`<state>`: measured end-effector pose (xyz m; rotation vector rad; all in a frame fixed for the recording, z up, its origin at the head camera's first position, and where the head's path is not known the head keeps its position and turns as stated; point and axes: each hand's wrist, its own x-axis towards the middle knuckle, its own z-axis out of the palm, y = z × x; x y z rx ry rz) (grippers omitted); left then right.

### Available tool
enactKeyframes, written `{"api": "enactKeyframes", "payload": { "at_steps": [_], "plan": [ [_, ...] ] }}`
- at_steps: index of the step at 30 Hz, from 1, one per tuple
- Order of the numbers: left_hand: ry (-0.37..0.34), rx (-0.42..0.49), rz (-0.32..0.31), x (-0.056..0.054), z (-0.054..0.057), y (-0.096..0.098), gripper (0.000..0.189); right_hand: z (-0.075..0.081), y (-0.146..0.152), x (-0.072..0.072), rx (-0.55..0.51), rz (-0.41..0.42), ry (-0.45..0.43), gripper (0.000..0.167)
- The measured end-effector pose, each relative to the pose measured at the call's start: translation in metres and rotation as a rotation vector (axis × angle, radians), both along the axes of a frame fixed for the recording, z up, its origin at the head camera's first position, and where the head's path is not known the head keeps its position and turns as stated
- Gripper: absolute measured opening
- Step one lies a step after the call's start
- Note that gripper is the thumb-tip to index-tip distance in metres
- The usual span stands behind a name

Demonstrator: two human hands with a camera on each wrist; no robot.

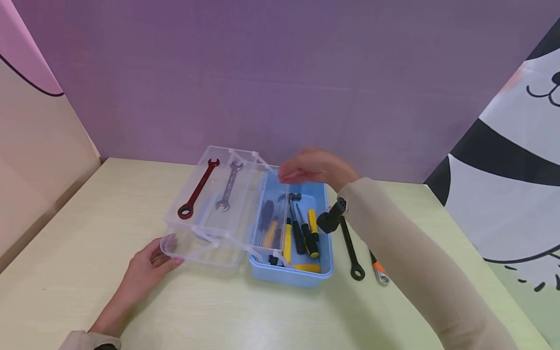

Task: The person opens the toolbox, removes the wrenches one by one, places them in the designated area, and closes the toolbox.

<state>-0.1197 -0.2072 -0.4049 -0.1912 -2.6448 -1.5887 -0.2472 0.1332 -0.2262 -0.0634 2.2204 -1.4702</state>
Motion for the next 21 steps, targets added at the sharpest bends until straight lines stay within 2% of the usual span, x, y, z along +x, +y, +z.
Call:
{"api": "enactKeyframes", "payload": {
  "at_steps": [7,13,21],
  "plan": [
    [0.002,-0.008,-0.001,0.0,0.0,0.0,0.058,0.002,-0.019,-0.001,0.006,0.011,-0.007,0.033],
    [-0.031,-0.001,0.003,0.0,0.001,0.001,0.06,0.004,-0.036,-0.001,-0.057,0.019,-0.041,0.038],
    [-0.034,0.016,-0.003,-0.001,0.0,0.004,0.06,0.003,-0.061,-0.001,-0.094,-0.05,-0.074,0.037]
  ]
}}
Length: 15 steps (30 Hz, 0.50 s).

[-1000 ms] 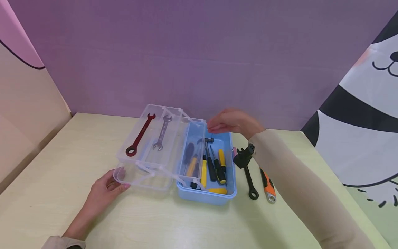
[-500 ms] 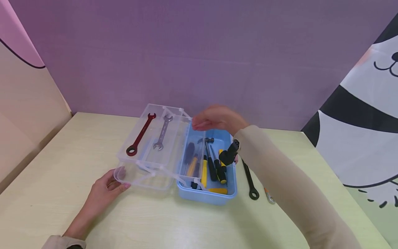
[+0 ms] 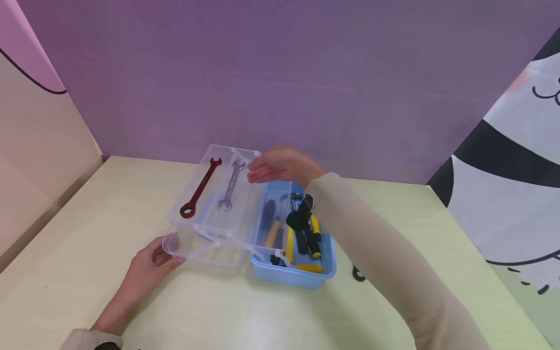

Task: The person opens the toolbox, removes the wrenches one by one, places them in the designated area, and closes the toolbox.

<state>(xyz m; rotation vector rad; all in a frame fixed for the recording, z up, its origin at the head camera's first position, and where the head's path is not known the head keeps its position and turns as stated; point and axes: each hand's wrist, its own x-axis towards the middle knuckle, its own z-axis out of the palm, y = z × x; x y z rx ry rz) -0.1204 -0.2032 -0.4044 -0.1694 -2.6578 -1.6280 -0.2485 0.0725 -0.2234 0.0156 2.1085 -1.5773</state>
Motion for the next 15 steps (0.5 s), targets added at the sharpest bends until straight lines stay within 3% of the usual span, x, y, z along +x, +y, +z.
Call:
{"api": "enactKeyframes", "payload": {
  "at_steps": [10,15],
  "plan": [
    [-0.013,-0.005,0.001,0.0,-0.001,0.0,0.061,-0.002,-0.015,0.002,0.001,0.011,-0.01,0.034],
    [-0.001,-0.001,-0.001,0.001,-0.002,-0.001,0.059,-0.005,-0.026,0.002,-0.049,-0.014,-0.021,0.036]
  ]
}}
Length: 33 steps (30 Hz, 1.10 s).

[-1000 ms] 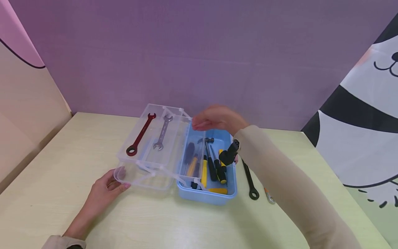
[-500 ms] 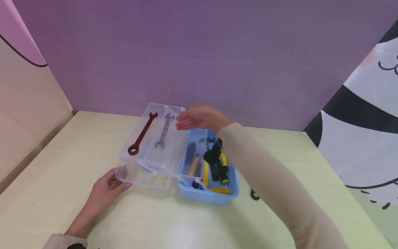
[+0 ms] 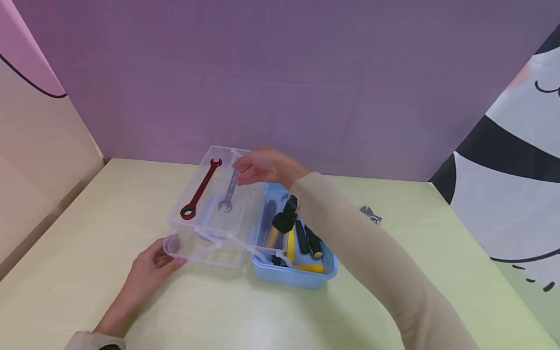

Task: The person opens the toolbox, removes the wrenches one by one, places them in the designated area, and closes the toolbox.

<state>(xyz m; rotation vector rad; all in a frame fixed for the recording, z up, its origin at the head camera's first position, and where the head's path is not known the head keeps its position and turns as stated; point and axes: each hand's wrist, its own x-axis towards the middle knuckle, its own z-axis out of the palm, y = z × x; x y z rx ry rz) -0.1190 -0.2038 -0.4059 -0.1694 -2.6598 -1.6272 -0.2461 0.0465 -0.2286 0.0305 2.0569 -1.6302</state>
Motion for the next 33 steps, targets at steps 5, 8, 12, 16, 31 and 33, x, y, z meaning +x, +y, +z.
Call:
{"api": "enactKeyframes", "payload": {
  "at_steps": [5,8,12,16,31,33],
  "plan": [
    [-0.006,-0.005,0.003,0.001,0.001,0.0,0.059,-0.004,-0.008,0.0,0.003,-0.049,-0.023,0.037],
    [-0.012,-0.01,0.002,0.002,0.002,0.0,0.058,-0.005,-0.009,0.001,0.011,-0.07,-0.026,0.036],
    [-0.008,-0.016,-0.003,0.003,0.002,-0.001,0.059,-0.007,-0.012,0.001,-0.001,-0.079,-0.035,0.034],
    [0.007,-0.015,-0.01,0.003,0.001,-0.003,0.057,-0.007,-0.016,0.001,-0.022,-0.099,-0.054,0.034],
    [0.006,-0.008,0.008,0.006,0.0,-0.01,0.055,-0.006,-0.037,0.001,0.096,-0.039,-0.037,0.033],
    [0.012,-0.012,0.011,0.007,-0.001,-0.011,0.055,-0.007,-0.038,0.001,0.1,-0.035,-0.028,0.03]
  ]
}}
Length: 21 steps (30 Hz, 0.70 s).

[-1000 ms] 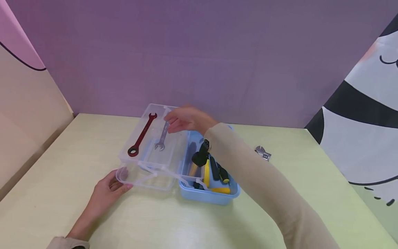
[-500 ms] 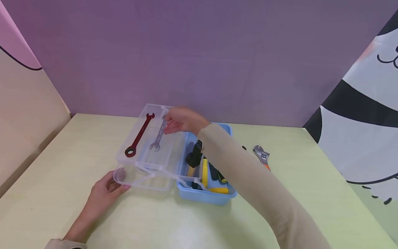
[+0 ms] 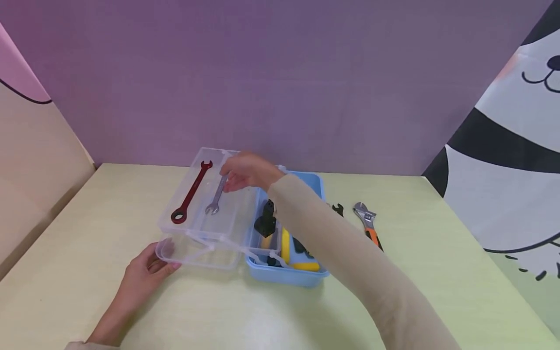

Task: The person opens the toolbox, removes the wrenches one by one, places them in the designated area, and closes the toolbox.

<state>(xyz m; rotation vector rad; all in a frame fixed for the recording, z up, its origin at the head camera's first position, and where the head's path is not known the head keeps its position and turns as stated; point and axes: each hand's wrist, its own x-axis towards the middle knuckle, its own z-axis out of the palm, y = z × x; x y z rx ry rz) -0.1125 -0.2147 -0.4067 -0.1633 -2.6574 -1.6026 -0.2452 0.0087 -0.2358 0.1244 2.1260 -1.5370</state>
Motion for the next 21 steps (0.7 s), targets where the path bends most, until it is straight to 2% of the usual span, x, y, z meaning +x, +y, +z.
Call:
{"api": "enactKeyframes", "payload": {
  "at_steps": [6,15,18,21],
  "plan": [
    [0.012,-0.004,-0.002,-0.001,-0.001,-0.001,0.055,-0.003,-0.001,0.0,0.005,0.003,0.023,0.021],
    [0.019,0.005,-0.009,-0.001,-0.001,0.002,0.054,-0.01,-0.002,-0.001,0.017,0.013,0.039,0.043],
    [0.024,0.003,-0.011,-0.001,0.0,0.002,0.053,-0.013,-0.004,-0.002,0.01,-0.001,0.052,0.041],
    [0.019,0.003,-0.01,-0.001,0.0,0.002,0.053,-0.017,-0.006,-0.003,0.028,-0.003,0.069,0.031]
  ]
}}
